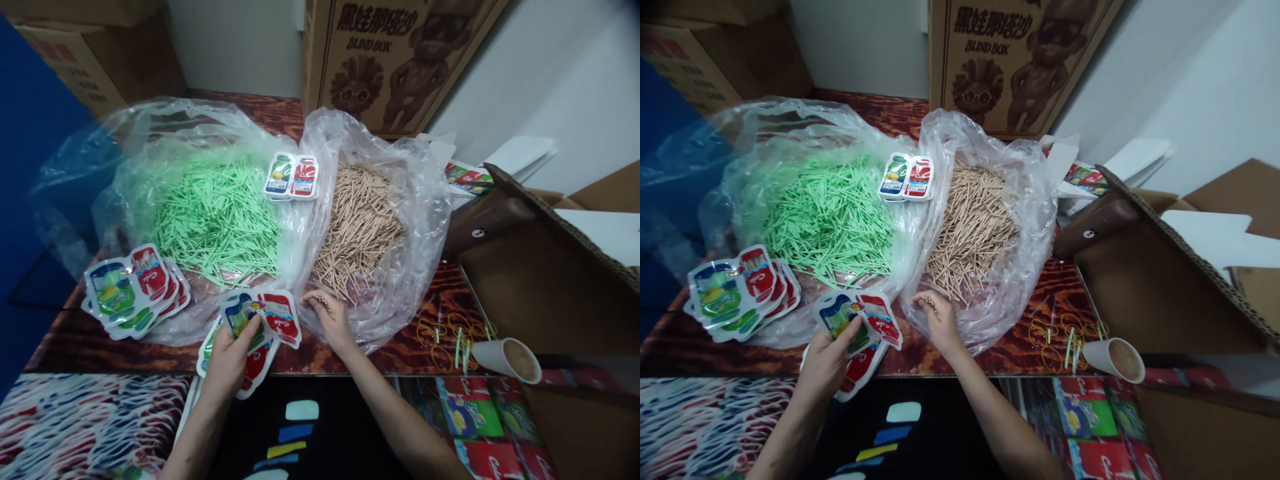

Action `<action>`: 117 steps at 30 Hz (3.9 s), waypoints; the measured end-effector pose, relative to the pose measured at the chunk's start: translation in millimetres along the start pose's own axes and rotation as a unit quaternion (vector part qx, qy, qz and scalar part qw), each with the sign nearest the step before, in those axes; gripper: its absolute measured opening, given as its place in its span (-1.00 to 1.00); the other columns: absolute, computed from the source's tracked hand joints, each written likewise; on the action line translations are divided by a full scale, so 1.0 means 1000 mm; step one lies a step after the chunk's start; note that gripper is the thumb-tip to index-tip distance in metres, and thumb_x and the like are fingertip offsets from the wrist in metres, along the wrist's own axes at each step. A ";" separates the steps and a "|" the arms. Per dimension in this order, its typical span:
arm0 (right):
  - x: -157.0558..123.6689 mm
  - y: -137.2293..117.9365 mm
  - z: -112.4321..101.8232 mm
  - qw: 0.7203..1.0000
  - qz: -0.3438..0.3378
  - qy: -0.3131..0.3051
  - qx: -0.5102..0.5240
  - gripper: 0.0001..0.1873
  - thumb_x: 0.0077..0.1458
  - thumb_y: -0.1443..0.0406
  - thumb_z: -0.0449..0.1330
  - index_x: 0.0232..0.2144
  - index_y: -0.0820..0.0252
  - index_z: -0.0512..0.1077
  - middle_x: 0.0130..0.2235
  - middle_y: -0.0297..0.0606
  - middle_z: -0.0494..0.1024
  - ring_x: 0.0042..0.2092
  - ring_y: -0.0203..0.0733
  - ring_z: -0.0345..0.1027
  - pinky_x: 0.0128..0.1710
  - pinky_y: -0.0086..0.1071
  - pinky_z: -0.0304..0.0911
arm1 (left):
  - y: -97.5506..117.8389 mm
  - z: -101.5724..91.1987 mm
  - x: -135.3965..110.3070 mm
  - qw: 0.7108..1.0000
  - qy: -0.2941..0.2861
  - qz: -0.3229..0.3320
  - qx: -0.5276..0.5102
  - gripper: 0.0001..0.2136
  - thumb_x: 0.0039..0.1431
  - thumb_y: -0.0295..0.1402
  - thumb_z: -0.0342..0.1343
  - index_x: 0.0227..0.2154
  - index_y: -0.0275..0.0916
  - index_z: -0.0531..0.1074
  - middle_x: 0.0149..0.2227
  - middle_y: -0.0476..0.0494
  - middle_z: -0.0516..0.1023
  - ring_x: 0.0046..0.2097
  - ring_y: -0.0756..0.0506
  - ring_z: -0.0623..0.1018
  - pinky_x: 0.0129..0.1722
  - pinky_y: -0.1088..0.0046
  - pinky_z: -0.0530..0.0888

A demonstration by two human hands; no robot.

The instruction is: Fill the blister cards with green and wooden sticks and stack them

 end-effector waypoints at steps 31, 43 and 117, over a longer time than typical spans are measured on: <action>0.044 0.011 -0.084 0.845 0.104 0.032 -0.523 -0.84 0.14 0.45 -0.01 -0.38 0.20 0.33 -0.37 -0.14 0.45 -0.38 -0.14 0.30 -0.39 -0.33 0.05 | 0.014 0.027 0.002 0.999 -0.015 0.003 0.049 -0.75 -0.20 -0.28 0.36 -0.49 -0.27 0.44 -0.55 0.07 0.49 -0.52 0.03 0.42 -0.48 0.54 0.37; 0.009 0.003 -0.013 0.887 0.298 -0.101 0.338 -0.73 -0.10 0.27 0.34 -0.32 0.22 0.40 -0.50 -0.42 0.35 -0.54 -0.41 0.16 -0.54 -0.50 0.15 | 0.029 0.042 -0.004 0.992 -0.040 0.058 0.106 -0.83 -0.03 -0.26 0.25 -0.52 -0.27 0.49 -0.50 0.01 0.51 -0.43 -0.03 0.43 -0.39 0.50 0.35; 0.004 -0.081 0.032 0.938 0.138 -0.256 0.190 -0.63 0.07 0.19 0.26 -0.05 0.08 0.37 0.09 -0.18 0.43 0.13 -0.11 0.28 0.15 -0.15 0.15 | 0.039 0.064 -0.008 0.979 -0.118 0.102 0.132 -0.91 -0.02 -0.35 0.26 -0.47 -0.27 0.53 -0.48 0.02 0.52 -0.41 -0.02 0.43 -0.36 0.52 0.36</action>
Point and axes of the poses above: each hand's wrist, its own x-axis towards the middle knuckle, its own z-axis out of the palm, y = z × x, the point moved 10 cm from there along x, towards the middle knuckle
